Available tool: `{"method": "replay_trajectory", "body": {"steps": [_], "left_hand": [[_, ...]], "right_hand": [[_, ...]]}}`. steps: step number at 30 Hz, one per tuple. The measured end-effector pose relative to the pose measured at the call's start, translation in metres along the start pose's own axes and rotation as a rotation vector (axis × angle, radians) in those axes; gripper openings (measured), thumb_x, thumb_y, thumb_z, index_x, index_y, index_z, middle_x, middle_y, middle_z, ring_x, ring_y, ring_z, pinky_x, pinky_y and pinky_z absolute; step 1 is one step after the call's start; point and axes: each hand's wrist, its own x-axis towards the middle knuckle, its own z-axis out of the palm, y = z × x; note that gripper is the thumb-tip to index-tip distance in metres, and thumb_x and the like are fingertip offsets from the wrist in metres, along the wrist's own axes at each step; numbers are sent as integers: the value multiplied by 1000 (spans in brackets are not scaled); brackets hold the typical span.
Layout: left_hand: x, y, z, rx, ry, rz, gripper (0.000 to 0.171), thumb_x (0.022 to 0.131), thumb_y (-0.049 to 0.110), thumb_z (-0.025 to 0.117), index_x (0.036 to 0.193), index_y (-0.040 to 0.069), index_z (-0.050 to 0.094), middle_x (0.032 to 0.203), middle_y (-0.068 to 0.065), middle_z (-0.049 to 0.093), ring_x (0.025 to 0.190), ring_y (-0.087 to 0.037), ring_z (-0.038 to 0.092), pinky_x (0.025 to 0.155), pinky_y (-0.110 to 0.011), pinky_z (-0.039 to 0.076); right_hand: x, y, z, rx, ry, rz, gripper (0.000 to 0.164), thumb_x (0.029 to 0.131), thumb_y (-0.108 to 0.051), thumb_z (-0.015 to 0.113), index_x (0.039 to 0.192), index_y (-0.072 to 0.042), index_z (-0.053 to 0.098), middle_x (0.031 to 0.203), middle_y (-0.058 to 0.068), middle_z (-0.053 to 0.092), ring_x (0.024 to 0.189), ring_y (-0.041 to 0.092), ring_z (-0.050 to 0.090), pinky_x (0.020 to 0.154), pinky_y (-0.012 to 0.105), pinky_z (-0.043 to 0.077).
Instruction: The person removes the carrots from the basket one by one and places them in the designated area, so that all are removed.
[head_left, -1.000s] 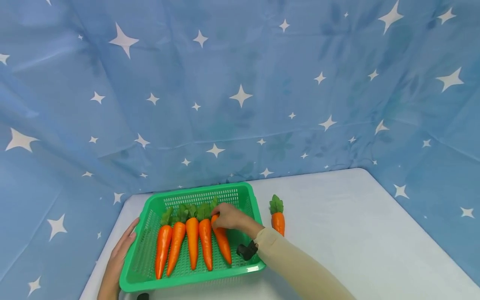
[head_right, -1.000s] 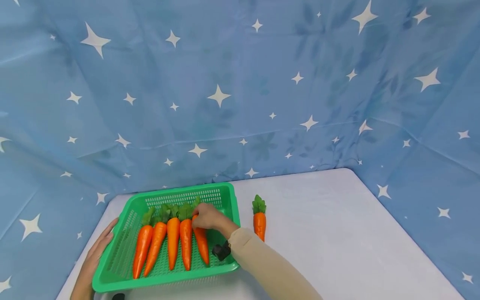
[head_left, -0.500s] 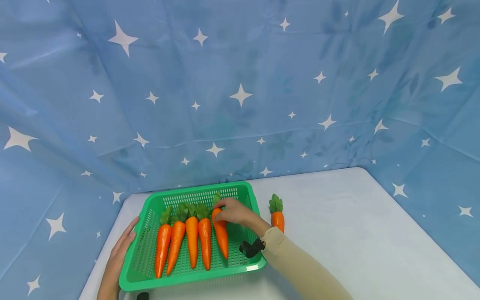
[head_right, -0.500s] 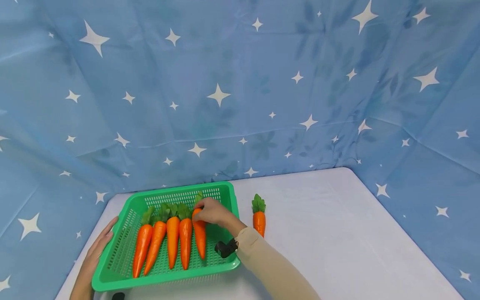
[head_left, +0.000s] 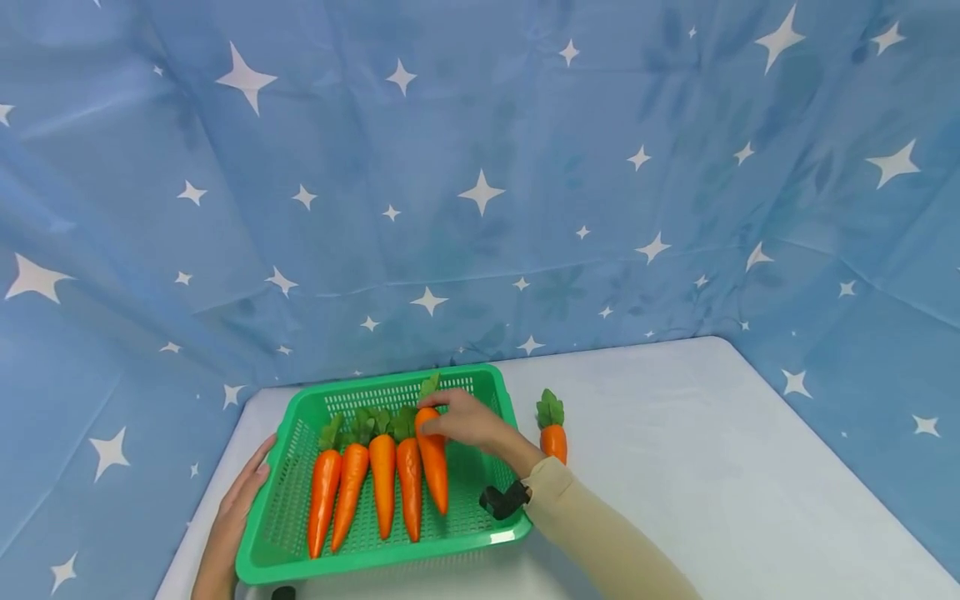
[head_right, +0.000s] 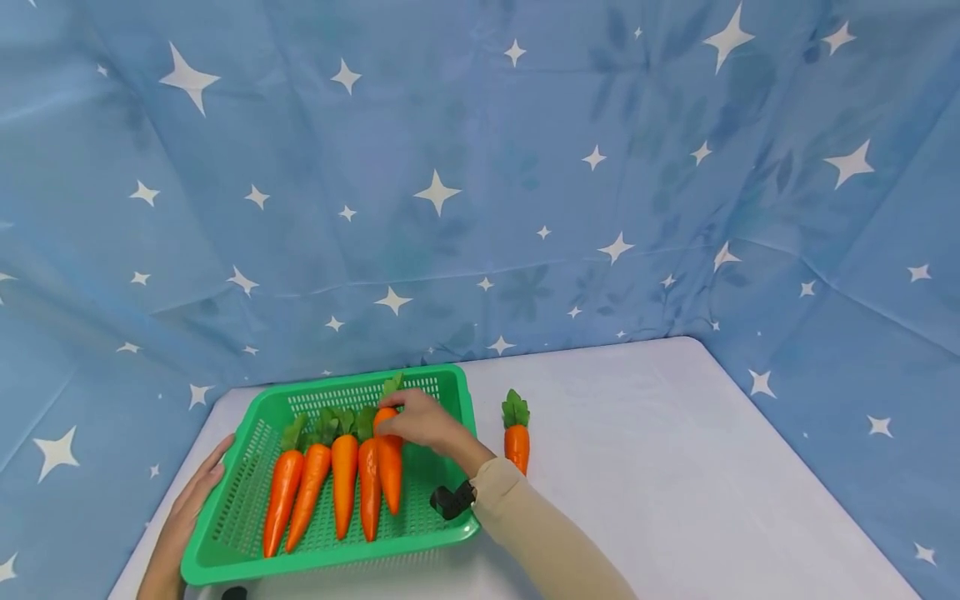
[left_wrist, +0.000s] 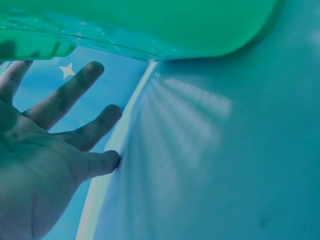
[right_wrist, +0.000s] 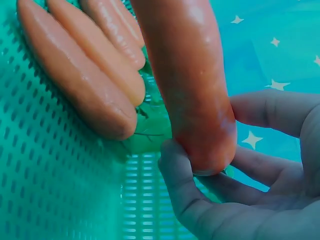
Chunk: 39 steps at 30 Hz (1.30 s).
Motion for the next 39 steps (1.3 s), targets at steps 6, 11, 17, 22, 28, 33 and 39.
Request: {"method": "replay_trajectory", "body": {"steps": [6,11,17,22,28,33,39], "left_hand": [[-1,-1,0,2,-2,20,65,120,42,31,175,16,8,171,2,18,126,6,52,95,-21,52],[-1,-1,0,4,0,9,65,120,42,31,175,16,7,172,-2,16,126,6,53,95,-22,52],[-2,1,0,14,10,-33,67,119,47,31,175,20,6,178,-11,3,126,9,50,96,-19,50],[-2,2,0,23,15,-58,68,119,49,30,175,21,5,178,-15,-1,125,10,49,95,-18,50],[-5,2,2,19,19,-79,69,118,53,31,175,24,6,178,-14,1,125,10,50,96,-20,51],[-4,1,3,8,23,-62,69,118,51,32,175,23,7,176,-11,7,125,7,52,96,-22,52],[-2,0,3,21,15,-5,67,119,45,31,175,17,7,171,-2,16,126,8,51,95,-20,51]], "right_hand": [[-5,-7,-6,21,8,-21,49,98,-8,71,145,2,64,140,15,63,99,22,68,88,47,60],[-14,-10,-16,37,14,-42,51,98,-10,71,148,2,62,138,15,63,100,23,68,88,46,59],[-24,-11,-31,44,36,-44,51,102,-14,71,150,-1,61,134,15,63,101,26,69,90,46,59],[-34,-7,-44,17,86,-55,51,102,-17,71,150,-3,62,138,15,62,106,27,68,92,48,59],[-44,1,-59,27,136,-58,50,101,-17,71,149,-4,64,143,16,61,111,28,67,91,44,59],[-55,4,-73,25,172,-57,50,100,-20,71,149,-8,65,150,14,58,116,29,66,93,45,57],[-69,8,-87,6,212,-56,51,101,-21,70,149,-7,65,152,15,57,125,34,62,101,57,52]]}}
